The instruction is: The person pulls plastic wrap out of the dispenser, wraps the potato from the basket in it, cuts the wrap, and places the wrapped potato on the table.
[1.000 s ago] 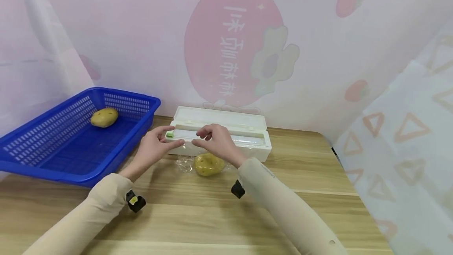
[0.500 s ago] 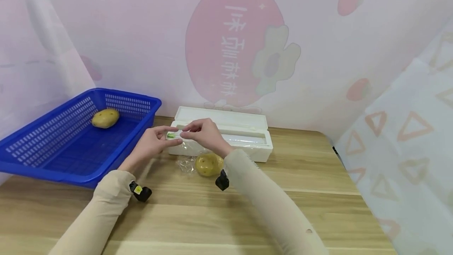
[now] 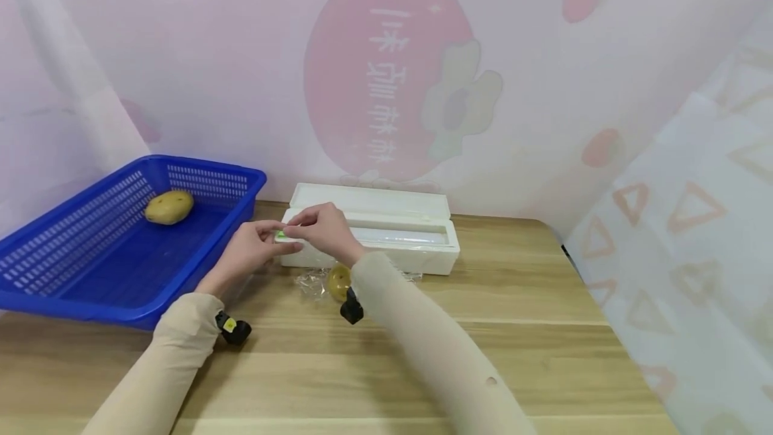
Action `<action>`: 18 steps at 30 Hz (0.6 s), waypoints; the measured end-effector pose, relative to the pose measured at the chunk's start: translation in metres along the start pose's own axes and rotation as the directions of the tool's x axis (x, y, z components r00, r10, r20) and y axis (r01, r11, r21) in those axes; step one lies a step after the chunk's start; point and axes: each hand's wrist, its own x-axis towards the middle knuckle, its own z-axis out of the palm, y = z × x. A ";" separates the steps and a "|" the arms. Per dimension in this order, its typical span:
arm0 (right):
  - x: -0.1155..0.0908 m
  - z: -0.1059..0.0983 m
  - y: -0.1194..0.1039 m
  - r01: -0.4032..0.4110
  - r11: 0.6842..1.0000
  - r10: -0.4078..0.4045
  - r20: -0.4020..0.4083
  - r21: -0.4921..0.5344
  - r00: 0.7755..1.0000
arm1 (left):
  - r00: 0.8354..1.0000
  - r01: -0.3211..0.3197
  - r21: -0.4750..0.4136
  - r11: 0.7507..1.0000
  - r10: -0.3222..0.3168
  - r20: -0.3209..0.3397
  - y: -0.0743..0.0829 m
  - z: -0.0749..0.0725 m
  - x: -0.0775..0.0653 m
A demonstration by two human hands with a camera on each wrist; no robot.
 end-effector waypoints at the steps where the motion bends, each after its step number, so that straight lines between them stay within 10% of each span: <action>1: 0.001 0.003 0.000 0.005 1.000 -0.005 -0.004 -0.009 1.000 | 1.000 -0.008 -0.005 1.000 0.008 -0.003 -0.001 -0.001 -0.001; 18: 0.009 0.021 0.009 -0.070 0.995 0.059 -0.154 -0.069 0.986 | 1.000 -0.023 -0.005 1.000 0.023 0.005 -0.005 0.000 0.001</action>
